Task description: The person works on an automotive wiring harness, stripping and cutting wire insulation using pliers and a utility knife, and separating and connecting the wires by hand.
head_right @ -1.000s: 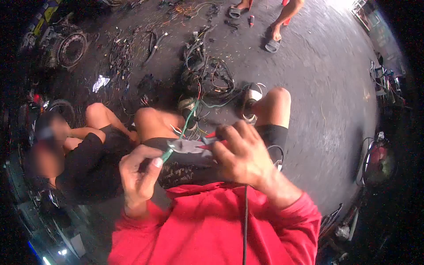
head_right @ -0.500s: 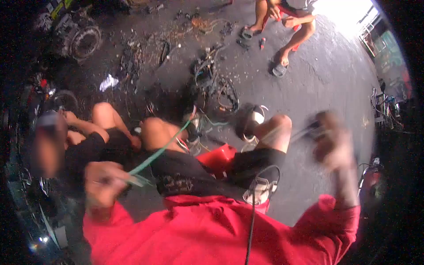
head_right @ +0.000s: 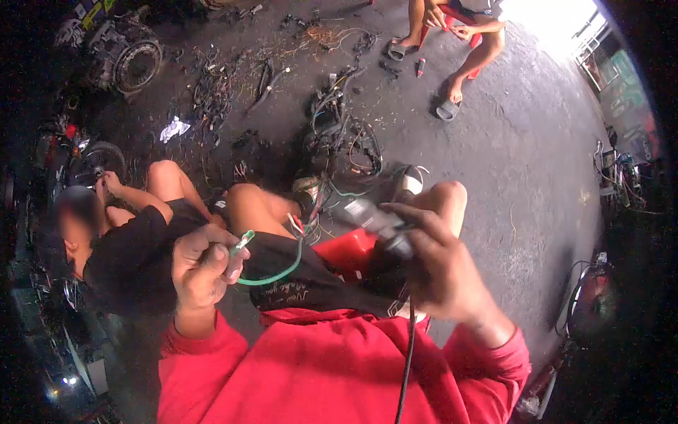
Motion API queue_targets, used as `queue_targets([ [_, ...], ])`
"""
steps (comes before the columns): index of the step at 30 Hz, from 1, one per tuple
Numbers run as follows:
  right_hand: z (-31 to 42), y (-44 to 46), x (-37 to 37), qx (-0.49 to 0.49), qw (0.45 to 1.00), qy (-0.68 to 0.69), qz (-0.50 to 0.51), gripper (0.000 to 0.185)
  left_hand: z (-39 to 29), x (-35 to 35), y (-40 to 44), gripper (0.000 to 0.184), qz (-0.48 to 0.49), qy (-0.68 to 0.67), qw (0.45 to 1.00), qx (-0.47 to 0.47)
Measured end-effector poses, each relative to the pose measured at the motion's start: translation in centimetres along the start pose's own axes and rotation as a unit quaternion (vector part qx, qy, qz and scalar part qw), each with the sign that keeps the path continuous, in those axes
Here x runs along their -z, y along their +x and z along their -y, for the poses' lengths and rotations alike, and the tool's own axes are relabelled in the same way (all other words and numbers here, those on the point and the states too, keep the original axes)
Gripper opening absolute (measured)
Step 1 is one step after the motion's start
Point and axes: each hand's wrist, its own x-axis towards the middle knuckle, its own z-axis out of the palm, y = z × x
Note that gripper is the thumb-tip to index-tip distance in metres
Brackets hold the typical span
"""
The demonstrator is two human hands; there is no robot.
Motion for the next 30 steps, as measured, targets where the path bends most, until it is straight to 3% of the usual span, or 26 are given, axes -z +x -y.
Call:
queue_targets([
  [1,0.8,0.6,-0.5,0.045,0.999,-0.023,0.019,0.042,0.0,-0.2,-0.1,0.028,0.001,0.009,1.000,-0.003],
  [4,2.4,1.3,-2.3,0.043,0.991,0.108,0.073,0.060,0.0,-1.1,-0.1,0.026,-0.001,0.042,0.999,-0.024],
  [8,2.7,1.5,-3.8,0.050,0.981,0.158,0.100,0.068,-0.3,-1.8,0.2,0.025,0.015,0.072,0.997,-0.034],
  [11,2.7,1.2,-4.4,0.053,0.984,0.147,0.085,0.065,-0.2,-2.0,0.3,0.025,0.024,0.091,0.994,-0.050],
  [17,1.7,0.9,-5.0,0.048,0.974,0.206,0.076,0.037,-0.4,-1.7,0.8,0.015,0.062,0.117,0.989,-0.072],
  [20,1.0,1.3,-5.6,0.065,0.938,0.323,0.112,0.027,0.1,-1.6,1.4,0.007,0.091,0.129,0.979,-0.130],
  [23,0.5,0.7,-7.5,-0.065,0.839,0.504,0.193,0.024,0.9,-1.3,1.7,0.005,0.110,0.125,0.969,-0.183],
  [26,0.4,0.2,-8.1,-0.110,0.811,0.539,0.200,0.026,1.0,-0.9,1.6,0.006,0.122,0.123,0.970,-0.172],
  [27,-0.1,0.4,-7.7,-0.057,0.867,0.451,0.202,0.033,0.7,-1.0,1.6,0.005,0.117,0.170,0.963,-0.175],
  [28,0.2,0.4,-7.5,-0.058,0.867,0.451,0.202,0.033,0.4,-1.1,1.6,0.005,0.110,0.215,0.954,-0.177],
  [29,0.8,0.6,-7.3,-0.010,0.949,0.298,0.106,0.038,0.2,-1.2,1.5,0.005,0.110,0.215,0.954,-0.177],
  [30,1.1,0.6,-7.1,0.040,0.990,0.133,0.005,0.043,0.1,-1.4,1.4,0.007,0.077,0.236,0.953,-0.175],
])
